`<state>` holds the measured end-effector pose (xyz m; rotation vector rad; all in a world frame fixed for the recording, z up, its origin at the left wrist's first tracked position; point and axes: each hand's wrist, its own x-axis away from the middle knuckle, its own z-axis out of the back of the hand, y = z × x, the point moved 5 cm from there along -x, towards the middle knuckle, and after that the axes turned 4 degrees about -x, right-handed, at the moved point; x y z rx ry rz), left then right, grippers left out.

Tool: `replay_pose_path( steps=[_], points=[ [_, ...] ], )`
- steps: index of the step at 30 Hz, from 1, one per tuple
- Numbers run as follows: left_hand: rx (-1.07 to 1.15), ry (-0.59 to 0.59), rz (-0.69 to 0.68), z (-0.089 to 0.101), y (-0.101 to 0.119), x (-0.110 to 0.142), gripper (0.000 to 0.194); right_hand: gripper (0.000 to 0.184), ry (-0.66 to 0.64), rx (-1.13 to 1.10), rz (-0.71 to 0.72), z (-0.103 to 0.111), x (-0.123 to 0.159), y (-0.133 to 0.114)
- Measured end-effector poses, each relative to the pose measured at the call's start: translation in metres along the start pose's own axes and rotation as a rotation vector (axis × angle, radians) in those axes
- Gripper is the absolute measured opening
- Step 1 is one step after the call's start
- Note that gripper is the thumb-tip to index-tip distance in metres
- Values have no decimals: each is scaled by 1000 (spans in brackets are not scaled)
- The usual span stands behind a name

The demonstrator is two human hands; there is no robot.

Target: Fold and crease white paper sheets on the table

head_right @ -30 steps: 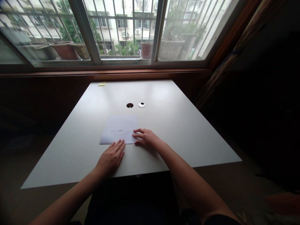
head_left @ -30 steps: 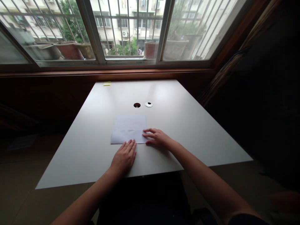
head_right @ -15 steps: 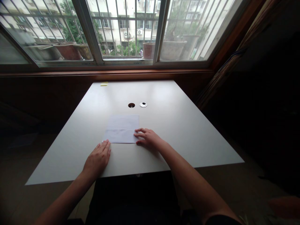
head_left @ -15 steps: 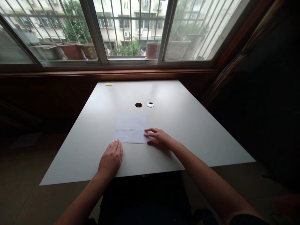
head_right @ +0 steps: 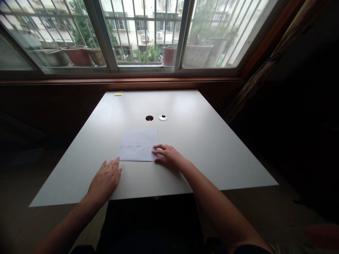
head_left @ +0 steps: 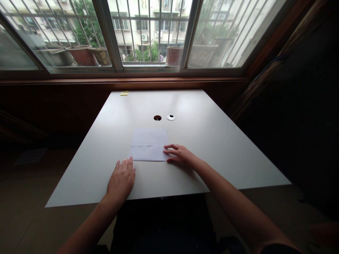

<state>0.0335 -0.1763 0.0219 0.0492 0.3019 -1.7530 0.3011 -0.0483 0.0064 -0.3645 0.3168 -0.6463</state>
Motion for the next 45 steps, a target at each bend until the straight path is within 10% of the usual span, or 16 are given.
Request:
replay_pose_path(
  steps=[13,28,45],
  points=[
    [159,34,-234,0,89,-21,49,46,34,13,25,-2,1,2],
    [-43,-34,-41,4,18,-10,45,46,14,-4,8,0,0,0],
    [-2,44,23,30,-3,-37,42,46,16,22,-8,2,2,-4]
  ],
)
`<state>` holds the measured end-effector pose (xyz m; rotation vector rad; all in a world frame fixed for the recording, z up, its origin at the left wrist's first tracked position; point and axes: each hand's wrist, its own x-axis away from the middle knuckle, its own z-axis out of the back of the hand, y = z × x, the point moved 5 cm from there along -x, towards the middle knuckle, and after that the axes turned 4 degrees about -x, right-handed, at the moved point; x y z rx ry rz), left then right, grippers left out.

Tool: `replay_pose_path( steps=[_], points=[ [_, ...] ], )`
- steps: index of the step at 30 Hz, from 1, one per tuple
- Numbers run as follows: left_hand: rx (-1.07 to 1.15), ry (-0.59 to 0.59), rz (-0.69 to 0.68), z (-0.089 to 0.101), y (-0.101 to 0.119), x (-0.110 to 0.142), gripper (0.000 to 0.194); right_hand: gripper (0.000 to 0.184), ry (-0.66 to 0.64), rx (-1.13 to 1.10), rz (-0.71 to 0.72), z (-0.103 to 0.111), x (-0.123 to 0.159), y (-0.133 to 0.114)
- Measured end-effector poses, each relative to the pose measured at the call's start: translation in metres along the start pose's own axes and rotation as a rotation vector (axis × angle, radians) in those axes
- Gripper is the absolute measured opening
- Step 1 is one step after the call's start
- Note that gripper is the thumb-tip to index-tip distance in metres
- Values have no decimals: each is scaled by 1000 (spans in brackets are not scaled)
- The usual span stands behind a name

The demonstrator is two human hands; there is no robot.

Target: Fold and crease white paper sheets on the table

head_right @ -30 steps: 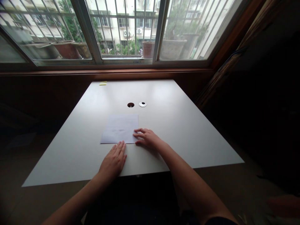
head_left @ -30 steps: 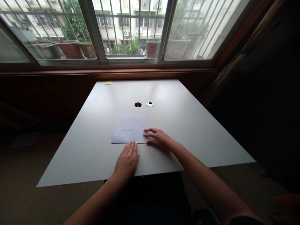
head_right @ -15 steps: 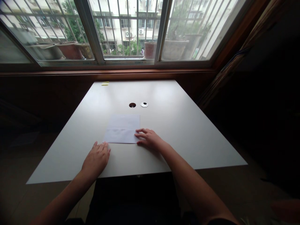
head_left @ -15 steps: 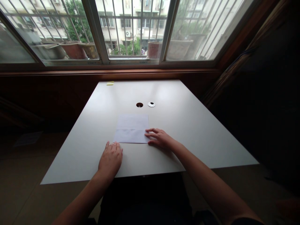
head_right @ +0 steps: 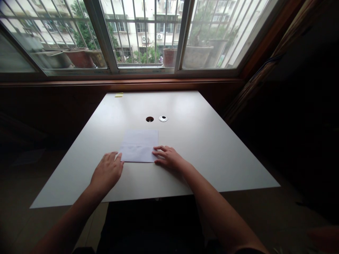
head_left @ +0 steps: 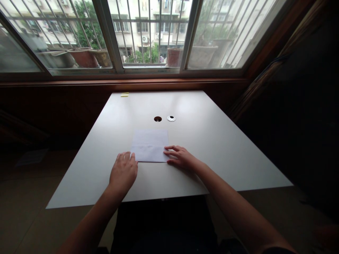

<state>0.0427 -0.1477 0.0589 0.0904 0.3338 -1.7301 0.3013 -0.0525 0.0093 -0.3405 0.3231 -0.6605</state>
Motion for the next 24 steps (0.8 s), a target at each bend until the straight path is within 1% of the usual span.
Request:
replay_pose_path(
  steps=[2,4,5,7,9,11,13,15,19,21,24],
  points=[
    [58,48,-101,2,21,-12,44,46,4,20,-2,0,1,-2],
    [114,53,-215,-3,46,-24,46,45,14,38,2,-1,1,-3],
    [135,54,-246,-7,57,-29,47,45,20,43,5,-1,2,-3],
    [156,31,-278,-21,73,-36,50,44,30,50,7,-3,3,-3],
    [152,-24,-251,-38,79,-38,54,44,34,56,4,-3,3,-3],
    [127,-67,-191,-55,75,-38,59,43,34,59,-3,-3,3,-4],
    [94,-83,-102,-66,61,-35,64,42,34,60,-14,-2,3,-6],
    [60,-108,-27,-73,43,-31,67,42,37,60,-23,0,3,-8],
    [29,-129,97,-74,10,-22,67,40,48,56,-17,2,4,-9],
    [22,-131,124,-73,1,-16,65,39,58,55,-17,2,4,-9],
    [3,-118,148,-73,-4,-8,61,38,78,53,-13,1,5,-8]
  ],
)
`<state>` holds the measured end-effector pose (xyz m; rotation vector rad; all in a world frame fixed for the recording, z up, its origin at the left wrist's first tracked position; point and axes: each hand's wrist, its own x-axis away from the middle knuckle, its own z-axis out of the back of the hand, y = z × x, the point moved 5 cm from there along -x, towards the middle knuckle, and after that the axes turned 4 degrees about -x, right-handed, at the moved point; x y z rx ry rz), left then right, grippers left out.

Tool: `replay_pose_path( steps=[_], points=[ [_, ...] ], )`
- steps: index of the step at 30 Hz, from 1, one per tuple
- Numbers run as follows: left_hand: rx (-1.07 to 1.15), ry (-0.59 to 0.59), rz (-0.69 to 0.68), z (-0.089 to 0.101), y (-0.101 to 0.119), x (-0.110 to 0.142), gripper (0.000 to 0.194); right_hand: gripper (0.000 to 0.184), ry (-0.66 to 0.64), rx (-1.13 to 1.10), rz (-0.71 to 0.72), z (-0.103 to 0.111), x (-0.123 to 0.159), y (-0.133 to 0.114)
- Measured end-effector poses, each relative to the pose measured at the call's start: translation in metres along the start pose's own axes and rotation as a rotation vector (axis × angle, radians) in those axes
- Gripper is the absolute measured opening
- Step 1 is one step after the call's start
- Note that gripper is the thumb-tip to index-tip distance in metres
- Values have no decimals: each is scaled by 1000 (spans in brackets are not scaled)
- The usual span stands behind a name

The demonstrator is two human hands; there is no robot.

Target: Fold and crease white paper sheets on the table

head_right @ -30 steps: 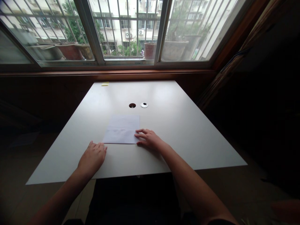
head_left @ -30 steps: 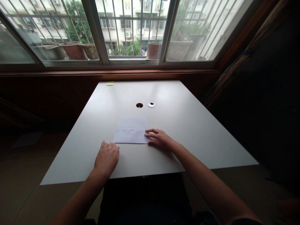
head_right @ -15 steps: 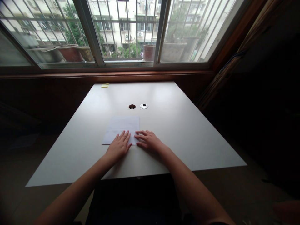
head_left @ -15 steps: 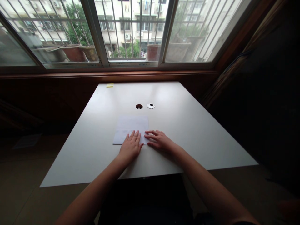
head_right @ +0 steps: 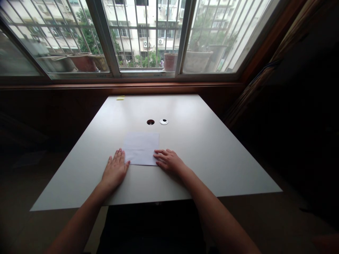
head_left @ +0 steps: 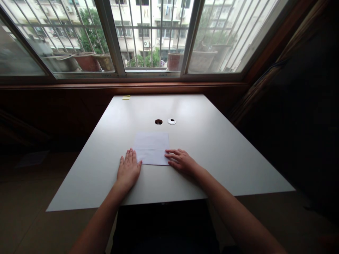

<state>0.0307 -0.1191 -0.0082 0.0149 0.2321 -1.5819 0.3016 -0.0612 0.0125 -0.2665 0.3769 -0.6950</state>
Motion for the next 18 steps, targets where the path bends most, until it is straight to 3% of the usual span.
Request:
replay_pose_path(
  steps=[5,18],
  points=[
    [13,36,29,-5,-10,7,58,36,46,10,-2,0,3,2],
    [198,-12,129,-13,-71,5,55,36,46,31,-15,2,4,-2]
  ],
)
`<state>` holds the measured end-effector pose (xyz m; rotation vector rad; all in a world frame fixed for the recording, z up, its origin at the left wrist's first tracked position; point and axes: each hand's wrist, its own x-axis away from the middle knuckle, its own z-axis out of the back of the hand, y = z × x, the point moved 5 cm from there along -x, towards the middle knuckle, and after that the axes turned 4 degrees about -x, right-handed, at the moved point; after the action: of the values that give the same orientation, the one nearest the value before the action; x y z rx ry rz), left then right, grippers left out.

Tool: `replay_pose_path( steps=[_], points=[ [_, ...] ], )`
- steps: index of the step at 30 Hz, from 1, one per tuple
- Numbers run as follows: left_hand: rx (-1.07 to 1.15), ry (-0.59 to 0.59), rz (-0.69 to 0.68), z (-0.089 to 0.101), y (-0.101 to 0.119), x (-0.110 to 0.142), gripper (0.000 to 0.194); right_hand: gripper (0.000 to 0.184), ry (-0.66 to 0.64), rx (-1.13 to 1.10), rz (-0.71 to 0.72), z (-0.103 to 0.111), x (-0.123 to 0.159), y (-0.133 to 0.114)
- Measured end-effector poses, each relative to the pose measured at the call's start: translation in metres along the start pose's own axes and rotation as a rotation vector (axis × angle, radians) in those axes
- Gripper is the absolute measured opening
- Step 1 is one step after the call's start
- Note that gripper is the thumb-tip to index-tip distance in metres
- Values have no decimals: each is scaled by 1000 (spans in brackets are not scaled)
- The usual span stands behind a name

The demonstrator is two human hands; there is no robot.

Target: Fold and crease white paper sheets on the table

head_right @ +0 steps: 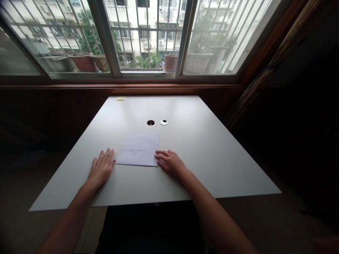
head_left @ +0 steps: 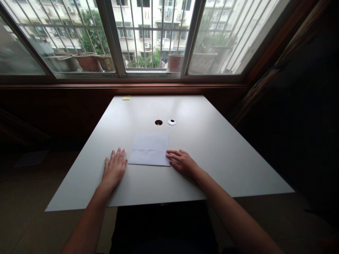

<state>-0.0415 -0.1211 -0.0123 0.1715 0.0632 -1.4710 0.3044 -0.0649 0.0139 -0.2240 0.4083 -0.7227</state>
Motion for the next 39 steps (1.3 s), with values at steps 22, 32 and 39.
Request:
replay_pose_path(
  steps=[22,32,39],
  points=[
    [180,138,-935,17,141,-18,36,48,49,-91,-50,1,1,5],
    [275,235,-1040,25,143,-14,22,45,51,-139,-65,2,0,9],
    [278,307,-1005,26,137,-14,22,36,63,-117,-16,2,0,5]
  ],
)
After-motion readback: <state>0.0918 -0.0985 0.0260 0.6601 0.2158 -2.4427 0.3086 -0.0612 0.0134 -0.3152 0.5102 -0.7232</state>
